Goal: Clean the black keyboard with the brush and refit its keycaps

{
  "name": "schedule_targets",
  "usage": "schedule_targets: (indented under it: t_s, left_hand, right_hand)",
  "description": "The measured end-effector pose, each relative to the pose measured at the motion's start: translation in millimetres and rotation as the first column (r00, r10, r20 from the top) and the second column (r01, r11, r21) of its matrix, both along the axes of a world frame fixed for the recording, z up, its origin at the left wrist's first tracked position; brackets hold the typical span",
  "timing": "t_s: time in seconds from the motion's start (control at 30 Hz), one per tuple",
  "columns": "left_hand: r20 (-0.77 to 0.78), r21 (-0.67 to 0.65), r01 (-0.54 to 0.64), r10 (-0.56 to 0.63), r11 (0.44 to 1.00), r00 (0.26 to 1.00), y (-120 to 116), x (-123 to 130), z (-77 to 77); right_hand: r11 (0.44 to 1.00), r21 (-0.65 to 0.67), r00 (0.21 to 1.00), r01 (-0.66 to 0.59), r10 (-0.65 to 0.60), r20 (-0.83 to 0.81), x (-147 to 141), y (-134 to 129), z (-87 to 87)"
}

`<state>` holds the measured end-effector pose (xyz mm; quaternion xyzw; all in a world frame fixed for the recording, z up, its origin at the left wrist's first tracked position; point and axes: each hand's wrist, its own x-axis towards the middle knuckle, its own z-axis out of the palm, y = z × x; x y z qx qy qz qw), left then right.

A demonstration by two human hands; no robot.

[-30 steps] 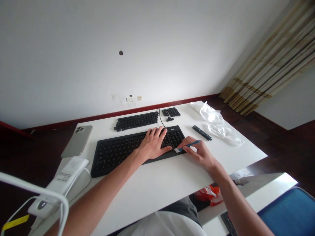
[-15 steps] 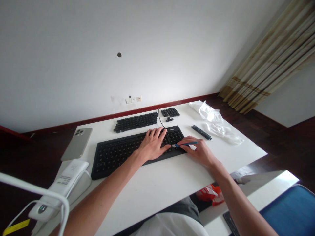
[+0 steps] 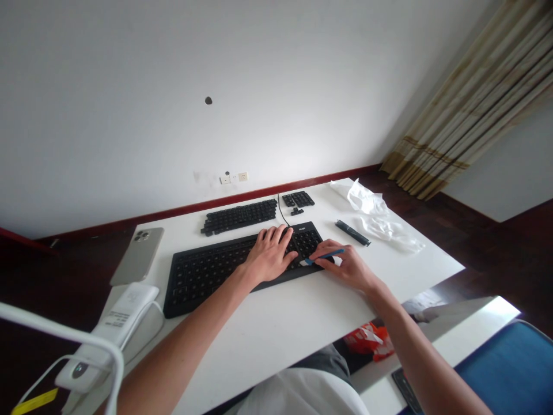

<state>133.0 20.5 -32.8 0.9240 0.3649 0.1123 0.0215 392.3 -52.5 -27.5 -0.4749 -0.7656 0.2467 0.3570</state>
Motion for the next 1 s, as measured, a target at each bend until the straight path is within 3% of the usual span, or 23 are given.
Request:
schedule_targets:
  t_s: [0.17,0.57,0.63,0.7,0.77,0.9,1.0]
  left_hand:
    - [-0.001,0.01,-0.001,0.001,1.0,1.0,0,1,-0.6]
    - [0.006,0.007,-0.007,0.007,1.0,1.0,0,0,0.2]
    - [0.009,0.0,-0.01,0.01,1.0,1.0,0,0,1.0]
    - [0.016,-0.004,-0.013,0.013,1.0,1.0,0,0,1.6]
    - [0.019,-0.007,-0.016,0.016,1.0,1.0,0,0,2.0]
    - [0.023,-0.014,-0.02,0.02,1.0,1.0,0,1,2.0]
    - [0.029,-0.018,-0.025,0.026,1.0,0.999,-1,1,1.8]
  right_hand:
    - [1.0,0.015,0.999,0.023,-0.022,-0.031,1,1,-0.5]
    - [0.996,-0.073,0.997,-0.056,0.052,-0.061,2,1,1.5]
    - [0.998,-0.036,0.995,0.058,-0.061,-0.08,6,2,-0.7]
    - [0.972,0.02,0.97,0.236,-0.234,-0.061,10,4,-2.4]
    - [0.944,0.049,0.945,0.326,-0.326,-0.008,13,5,-2.7]
    - [0.965,0.004,0.965,0.262,-0.262,0.021,15,4,-0.3]
    - [0.957,0.001,0.957,0.291,-0.291,0.011,16,2,0.3]
